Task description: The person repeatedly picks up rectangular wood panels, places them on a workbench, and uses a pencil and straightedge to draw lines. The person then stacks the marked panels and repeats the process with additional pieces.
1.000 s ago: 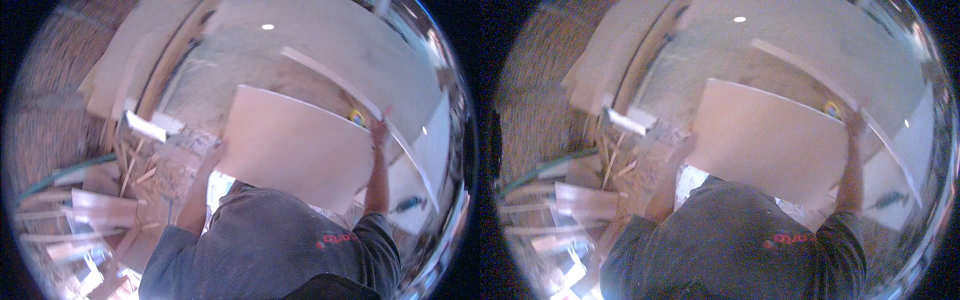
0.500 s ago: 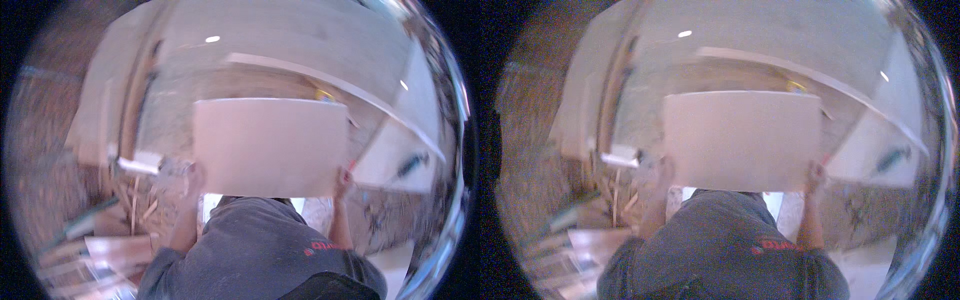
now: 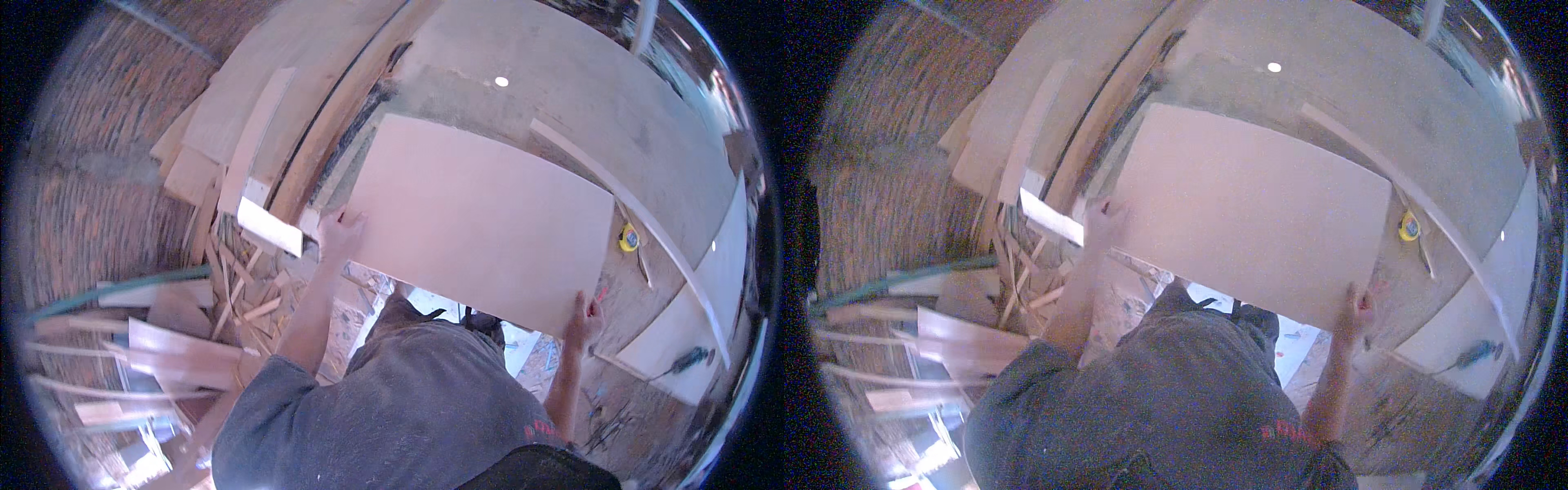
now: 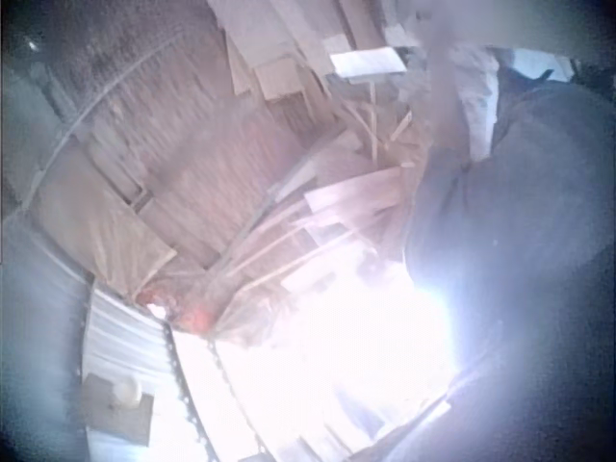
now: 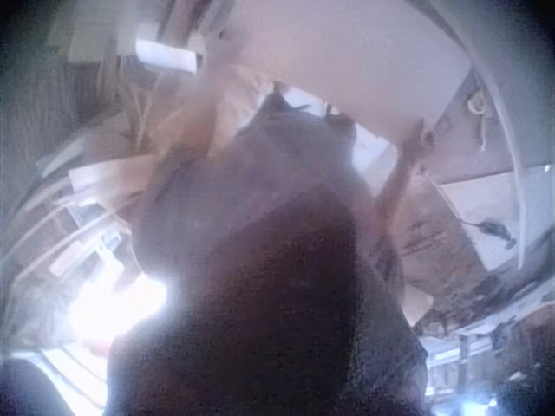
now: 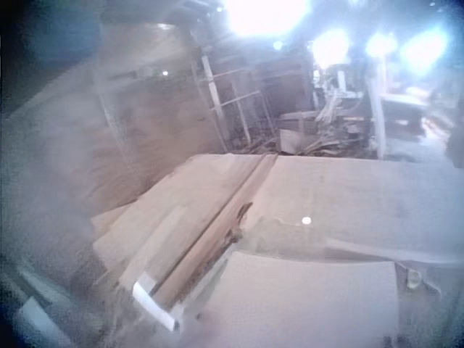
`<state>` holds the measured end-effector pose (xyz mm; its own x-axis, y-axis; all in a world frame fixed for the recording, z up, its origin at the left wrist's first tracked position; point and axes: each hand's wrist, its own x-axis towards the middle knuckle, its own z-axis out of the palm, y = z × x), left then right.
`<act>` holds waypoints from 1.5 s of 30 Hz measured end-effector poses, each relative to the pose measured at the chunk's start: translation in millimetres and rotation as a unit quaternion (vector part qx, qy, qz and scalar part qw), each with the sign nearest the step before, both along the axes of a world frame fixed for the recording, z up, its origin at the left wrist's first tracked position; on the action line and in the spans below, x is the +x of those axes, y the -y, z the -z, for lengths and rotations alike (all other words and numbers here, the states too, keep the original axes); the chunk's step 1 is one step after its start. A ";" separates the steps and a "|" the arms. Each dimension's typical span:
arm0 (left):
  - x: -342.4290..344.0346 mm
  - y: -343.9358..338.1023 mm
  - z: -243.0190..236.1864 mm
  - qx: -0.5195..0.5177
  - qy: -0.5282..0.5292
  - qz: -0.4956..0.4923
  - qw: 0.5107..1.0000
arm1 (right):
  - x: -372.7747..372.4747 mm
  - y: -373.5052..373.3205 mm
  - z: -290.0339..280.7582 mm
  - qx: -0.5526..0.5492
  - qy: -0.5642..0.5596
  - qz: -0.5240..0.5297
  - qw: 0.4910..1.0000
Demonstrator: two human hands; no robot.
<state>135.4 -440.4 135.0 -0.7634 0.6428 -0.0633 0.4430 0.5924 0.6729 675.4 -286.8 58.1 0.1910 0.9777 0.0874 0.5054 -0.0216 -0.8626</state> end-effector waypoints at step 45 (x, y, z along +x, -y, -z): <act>-140.7 -6.7 38.0 -0.109 -0.214 0.256 0.936 | -165.9 -20.6 41.3 -0.166 -0.063 0.092 0.980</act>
